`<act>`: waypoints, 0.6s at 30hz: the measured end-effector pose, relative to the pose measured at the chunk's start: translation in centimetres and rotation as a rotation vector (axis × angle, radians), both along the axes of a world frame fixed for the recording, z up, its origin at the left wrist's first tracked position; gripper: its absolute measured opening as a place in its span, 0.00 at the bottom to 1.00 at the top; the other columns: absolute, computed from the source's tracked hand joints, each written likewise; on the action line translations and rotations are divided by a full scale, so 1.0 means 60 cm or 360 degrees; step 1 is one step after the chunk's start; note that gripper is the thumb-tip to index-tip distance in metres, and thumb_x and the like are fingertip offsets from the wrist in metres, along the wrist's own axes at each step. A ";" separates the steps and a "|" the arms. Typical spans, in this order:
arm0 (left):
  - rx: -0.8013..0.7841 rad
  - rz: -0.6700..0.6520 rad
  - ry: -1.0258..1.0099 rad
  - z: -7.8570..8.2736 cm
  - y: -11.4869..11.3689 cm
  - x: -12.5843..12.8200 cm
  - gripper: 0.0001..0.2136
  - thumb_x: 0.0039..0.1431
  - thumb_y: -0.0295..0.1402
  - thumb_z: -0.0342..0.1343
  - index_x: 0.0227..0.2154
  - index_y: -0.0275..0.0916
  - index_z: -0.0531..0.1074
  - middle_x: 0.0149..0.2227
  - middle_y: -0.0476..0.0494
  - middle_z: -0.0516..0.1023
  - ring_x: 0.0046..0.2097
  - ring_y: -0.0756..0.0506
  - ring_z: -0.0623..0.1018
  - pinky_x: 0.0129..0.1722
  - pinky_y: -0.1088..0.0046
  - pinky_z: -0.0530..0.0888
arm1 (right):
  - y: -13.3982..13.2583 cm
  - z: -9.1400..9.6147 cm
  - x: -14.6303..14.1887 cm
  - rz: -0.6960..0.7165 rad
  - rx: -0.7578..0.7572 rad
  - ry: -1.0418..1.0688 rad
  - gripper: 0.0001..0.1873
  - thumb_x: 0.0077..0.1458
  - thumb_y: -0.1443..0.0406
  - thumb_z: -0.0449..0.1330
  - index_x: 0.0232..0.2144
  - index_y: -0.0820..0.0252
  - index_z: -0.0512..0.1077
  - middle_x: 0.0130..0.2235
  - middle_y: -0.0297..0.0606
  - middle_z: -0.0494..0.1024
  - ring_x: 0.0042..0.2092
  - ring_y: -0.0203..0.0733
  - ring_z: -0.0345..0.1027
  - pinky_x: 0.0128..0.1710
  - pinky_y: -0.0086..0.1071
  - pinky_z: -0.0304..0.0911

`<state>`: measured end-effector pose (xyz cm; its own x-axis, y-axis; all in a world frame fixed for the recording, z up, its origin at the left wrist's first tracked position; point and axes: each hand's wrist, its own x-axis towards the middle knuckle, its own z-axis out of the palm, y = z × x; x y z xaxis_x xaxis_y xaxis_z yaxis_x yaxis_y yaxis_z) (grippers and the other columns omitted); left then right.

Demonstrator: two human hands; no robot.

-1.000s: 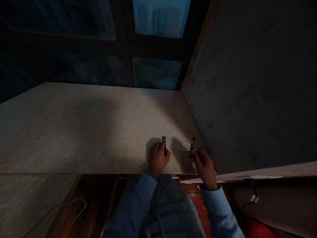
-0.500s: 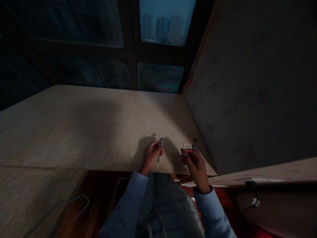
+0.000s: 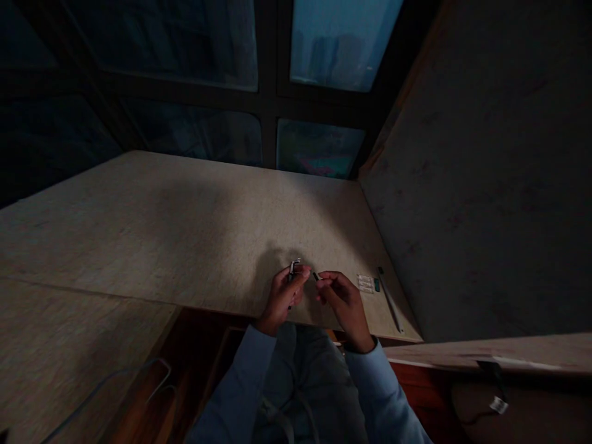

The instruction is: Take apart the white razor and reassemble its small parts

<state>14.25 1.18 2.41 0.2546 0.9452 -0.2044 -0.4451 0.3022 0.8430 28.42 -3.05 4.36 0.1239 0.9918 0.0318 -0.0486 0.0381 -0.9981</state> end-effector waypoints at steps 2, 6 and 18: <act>-0.0021 -0.0010 0.0039 -0.001 0.004 -0.006 0.30 0.41 0.51 0.71 0.38 0.32 0.71 0.16 0.58 0.56 0.16 0.57 0.53 0.14 0.81 0.49 | 0.008 -0.001 -0.010 0.0055 -0.0001 -0.0018 0.19 0.52 0.55 0.66 0.41 0.62 0.72 0.33 0.38 0.76 0.29 0.37 0.71 0.29 0.30 0.67; -0.0015 -0.0007 0.0081 -0.014 0.013 -0.014 0.27 0.42 0.51 0.70 0.34 0.32 0.71 0.15 0.57 0.58 0.16 0.57 0.54 0.15 0.80 0.51 | 0.021 -0.004 -0.026 0.0125 0.0000 -0.0088 0.17 0.54 0.55 0.65 0.40 0.62 0.73 0.32 0.38 0.76 0.30 0.37 0.71 0.30 0.30 0.67; -0.0044 -0.0396 -0.0215 -0.042 0.039 -0.020 0.23 0.48 0.50 0.67 0.27 0.35 0.66 0.15 0.57 0.57 0.15 0.57 0.54 0.15 0.80 0.50 | 0.036 -0.034 -0.005 0.0439 -0.0014 0.0106 0.24 0.55 0.59 0.66 0.54 0.55 0.71 0.37 0.38 0.77 0.36 0.38 0.71 0.32 0.29 0.67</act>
